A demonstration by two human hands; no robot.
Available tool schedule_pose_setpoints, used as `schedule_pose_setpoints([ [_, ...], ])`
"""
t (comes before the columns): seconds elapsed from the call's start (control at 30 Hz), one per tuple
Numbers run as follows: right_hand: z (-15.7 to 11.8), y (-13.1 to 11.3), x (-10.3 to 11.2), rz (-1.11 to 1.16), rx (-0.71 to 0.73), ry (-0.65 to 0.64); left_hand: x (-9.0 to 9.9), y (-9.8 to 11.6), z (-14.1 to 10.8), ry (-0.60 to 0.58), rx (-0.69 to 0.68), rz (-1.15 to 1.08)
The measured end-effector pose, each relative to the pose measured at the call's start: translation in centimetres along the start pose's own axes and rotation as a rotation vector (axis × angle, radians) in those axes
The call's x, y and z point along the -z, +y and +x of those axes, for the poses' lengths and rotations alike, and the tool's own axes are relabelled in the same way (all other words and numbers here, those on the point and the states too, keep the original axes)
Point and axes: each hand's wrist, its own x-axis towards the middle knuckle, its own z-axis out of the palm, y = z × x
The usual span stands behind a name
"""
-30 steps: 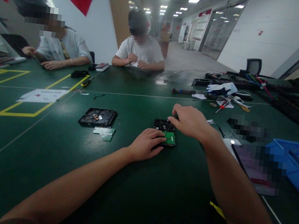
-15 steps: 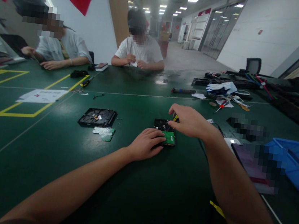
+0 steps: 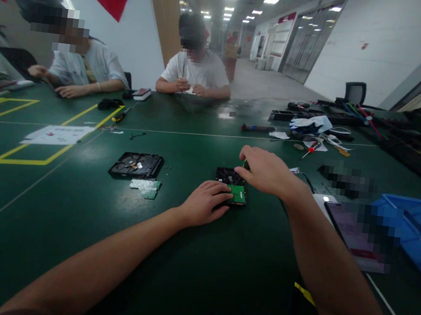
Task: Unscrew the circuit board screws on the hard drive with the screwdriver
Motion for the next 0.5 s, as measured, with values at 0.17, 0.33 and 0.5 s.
schedule_pose_setpoints([
  [0.17, 0.05, 0.14, -0.04, 0.047, 0.045, -0.007, -0.09, -0.09, -0.04, 0.001, 0.0, 0.0],
  [0.33, 0.19, 0.51, -0.31, 0.13, 0.159, -0.001, -0.08, -0.07, -0.07, 0.005, -0.002, -0.004],
  [0.5, 0.22, 0.41, -0.21, 0.192, 0.252, -0.025, -0.09, -0.06, -0.06, 0.003, 0.005, -0.001],
])
